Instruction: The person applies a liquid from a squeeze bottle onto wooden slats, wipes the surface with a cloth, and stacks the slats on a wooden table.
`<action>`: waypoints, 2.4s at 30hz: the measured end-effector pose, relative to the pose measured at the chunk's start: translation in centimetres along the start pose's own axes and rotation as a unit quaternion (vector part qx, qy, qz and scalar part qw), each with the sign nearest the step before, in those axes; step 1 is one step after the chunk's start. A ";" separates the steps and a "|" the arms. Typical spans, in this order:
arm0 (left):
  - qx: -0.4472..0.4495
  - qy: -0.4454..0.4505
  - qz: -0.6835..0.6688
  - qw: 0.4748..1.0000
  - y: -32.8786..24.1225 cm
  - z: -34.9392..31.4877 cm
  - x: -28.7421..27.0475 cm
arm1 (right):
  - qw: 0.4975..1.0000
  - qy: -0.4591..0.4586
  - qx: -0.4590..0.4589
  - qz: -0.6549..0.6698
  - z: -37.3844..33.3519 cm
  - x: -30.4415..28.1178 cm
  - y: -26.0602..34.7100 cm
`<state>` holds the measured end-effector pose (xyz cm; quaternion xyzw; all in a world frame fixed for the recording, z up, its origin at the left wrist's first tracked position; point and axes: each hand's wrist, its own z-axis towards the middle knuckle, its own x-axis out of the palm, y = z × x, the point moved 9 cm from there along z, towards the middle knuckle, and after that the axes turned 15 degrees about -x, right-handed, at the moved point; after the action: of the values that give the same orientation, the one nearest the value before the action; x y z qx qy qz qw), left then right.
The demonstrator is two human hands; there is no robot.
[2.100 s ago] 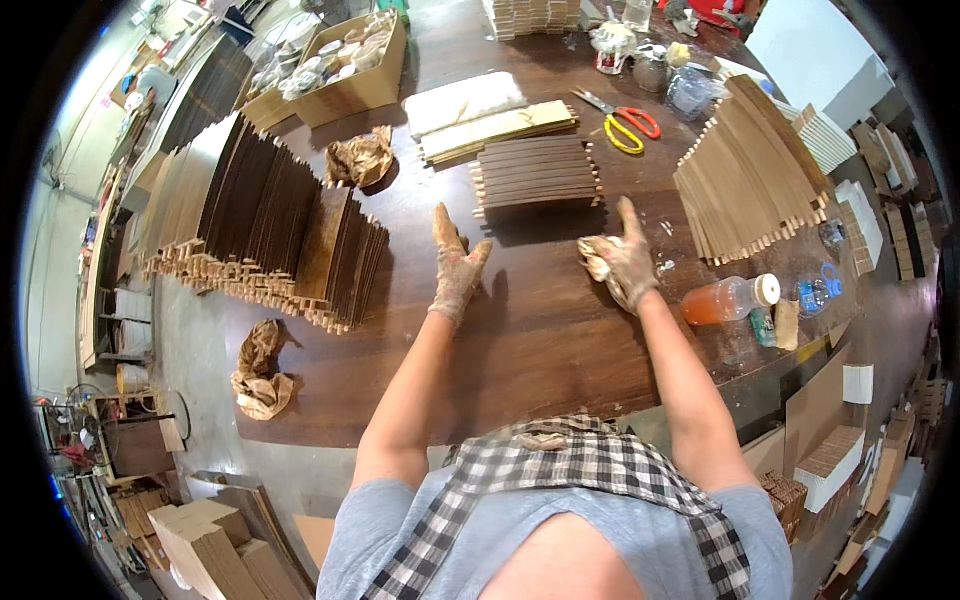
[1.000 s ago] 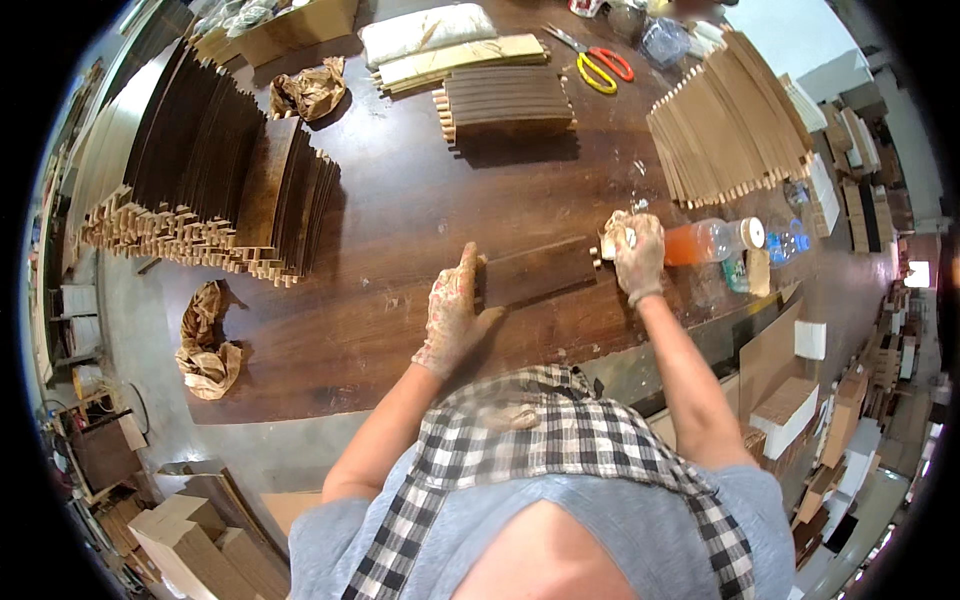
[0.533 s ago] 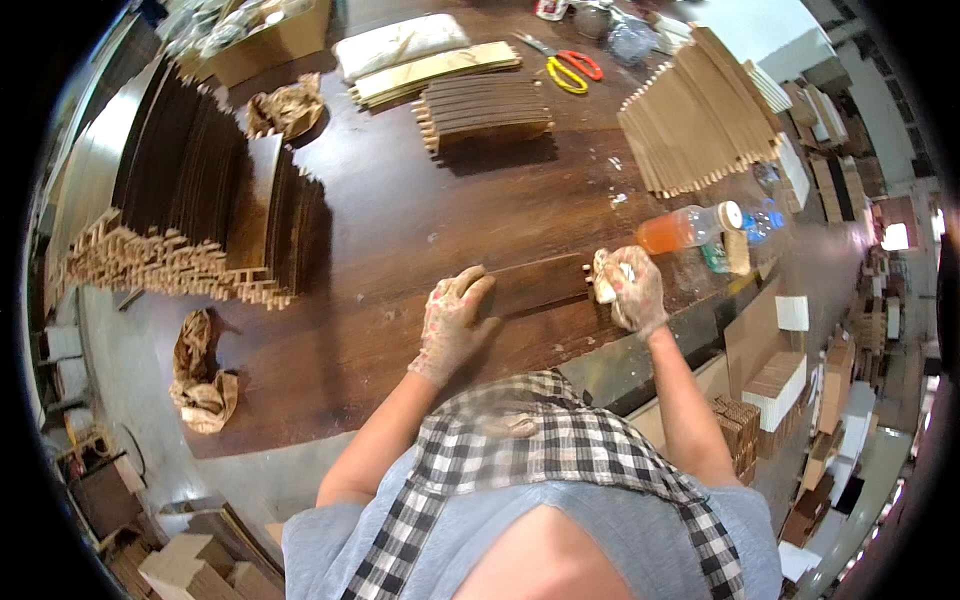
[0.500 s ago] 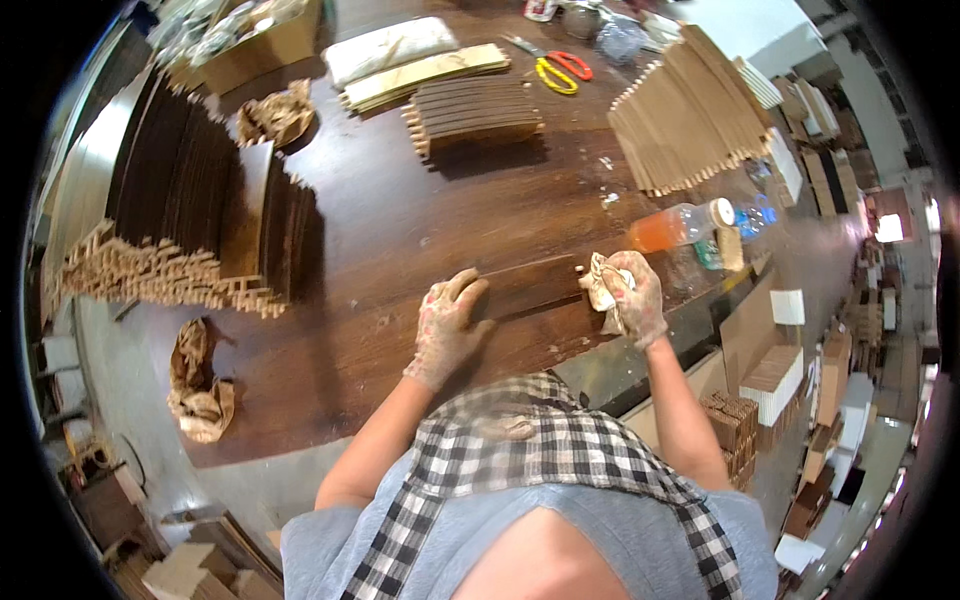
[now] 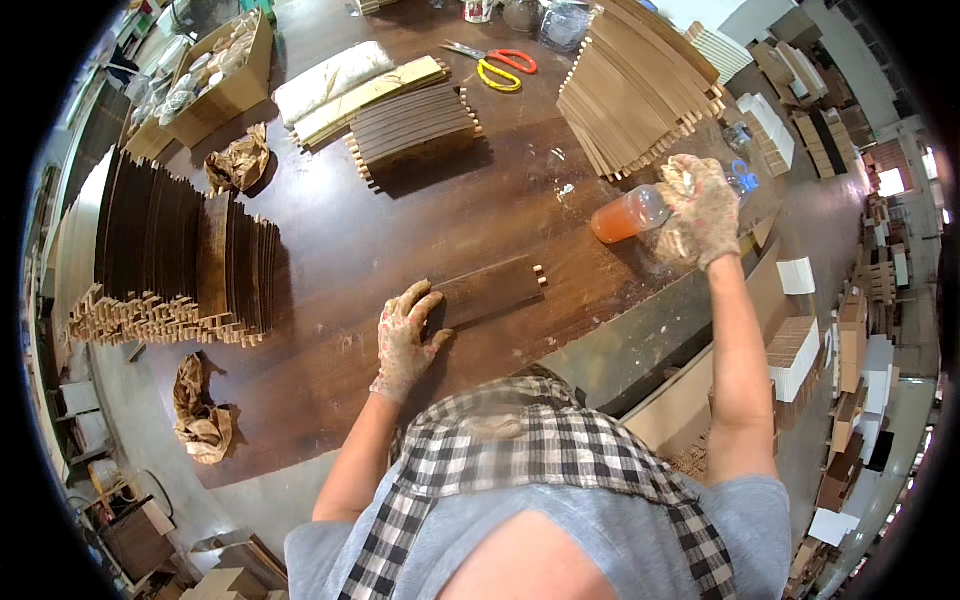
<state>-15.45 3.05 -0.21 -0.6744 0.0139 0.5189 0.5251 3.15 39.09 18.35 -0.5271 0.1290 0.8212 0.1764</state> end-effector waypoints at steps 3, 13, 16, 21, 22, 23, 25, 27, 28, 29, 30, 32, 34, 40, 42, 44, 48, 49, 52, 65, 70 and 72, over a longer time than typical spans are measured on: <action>0.002 -0.007 0.006 1.000 -0.4 0.3 -0.2 | 0.994 -0.049 -0.014 0.096 -1.1 -1.1 -4.8; -0.023 -0.028 0.043 0.998 -1.1 0.4 0.3 | 0.179 -0.280 0.384 0.861 -15.6 16.4 -2.7; -0.022 -0.057 0.043 0.997 -1.2 -0.1 0.6 | -0.008 -0.248 0.321 0.914 -15.4 18.9 -0.4; -0.053 -0.115 0.009 0.992 0.6 -2.4 1.0 | 0.605 -0.265 0.279 0.697 -13.1 11.1 -10.2; -0.058 -0.115 -0.002 0.992 0.7 -2.1 1.0 | 0.705 -0.279 0.135 0.638 -9.8 7.1 -10.3; -0.068 -0.121 -0.009 0.990 1.1 -2.3 0.9 | 0.719 -0.272 0.183 0.613 -8.0 4.9 -9.2; -0.073 -0.111 -0.017 0.991 1.4 -2.1 0.9 | 0.802 -0.223 0.145 0.535 -4.9 2.3 -7.5; -0.060 -0.104 -0.035 0.992 0.7 -1.2 0.8 | 0.928 -0.142 -0.043 0.341 -1.4 0.6 -2.7; -0.052 -0.107 -0.019 0.993 0.6 -1.2 0.8 | 0.958 -0.100 -0.138 0.230 0.0 0.4 -0.1; -0.048 -0.104 -0.008 0.993 0.4 -0.9 0.7 | 0.955 -0.102 -0.233 0.153 1.3 -0.3 1.9; -0.044 -0.099 0.003 0.994 0.1 -0.7 0.5 | 0.938 -0.104 -0.323 0.074 2.2 -0.7 3.6; -0.036 -0.101 0.007 0.994 0.5 -0.5 0.5 | 0.963 -0.099 -0.213 0.132 3.7 0.4 3.4; -0.042 -0.106 -0.005 0.993 0.3 -0.8 -0.1 | 0.967 -0.122 -0.178 0.138 3.5 -1.8 5.2; -0.115 -0.167 -0.008 0.979 0.0 0.1 -0.5 | 0.902 0.010 -0.222 0.369 0.5 5.2 16.6; -0.120 -0.153 -0.016 0.981 0.1 0.4 0.1 | 0.888 0.100 -0.153 0.422 -1.2 12.2 19.5; -0.130 -0.141 -0.037 0.981 0.4 0.4 0.1 | 0.888 0.091 -0.234 0.386 -2.4 15.2 21.1; -0.159 -0.125 -0.009 0.979 0.9 -0.1 0.7 | 0.878 0.136 -0.279 0.364 -2.8 17.9 22.5; -0.163 -0.119 -0.014 0.979 1.1 0.0 0.9 | 0.873 0.133 -0.291 0.369 -2.1 18.5 23.8; -0.165 -0.098 -0.041 0.980 0.8 0.5 0.5 | 0.858 0.144 -0.276 0.409 0.7 20.2 28.5; -0.170 -0.056 -0.023 0.984 0.6 1.0 0.3 | 0.865 0.141 -0.278 0.393 0.2 20.1 27.8; -0.164 -0.067 -0.027 0.984 0.4 1.2 0.0 | 0.874 0.146 -0.289 0.361 -1.5 19.0 25.0; -0.148 -0.063 -0.018 0.987 0.2 1.5 0.1 | 0.865 0.142 -0.294 0.382 0.0 20.3 28.0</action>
<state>-16.51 4.09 -0.31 -0.7107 -0.1079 0.5471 0.4289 -16.57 16.87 0.59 -0.5747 0.0963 0.7409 -0.3340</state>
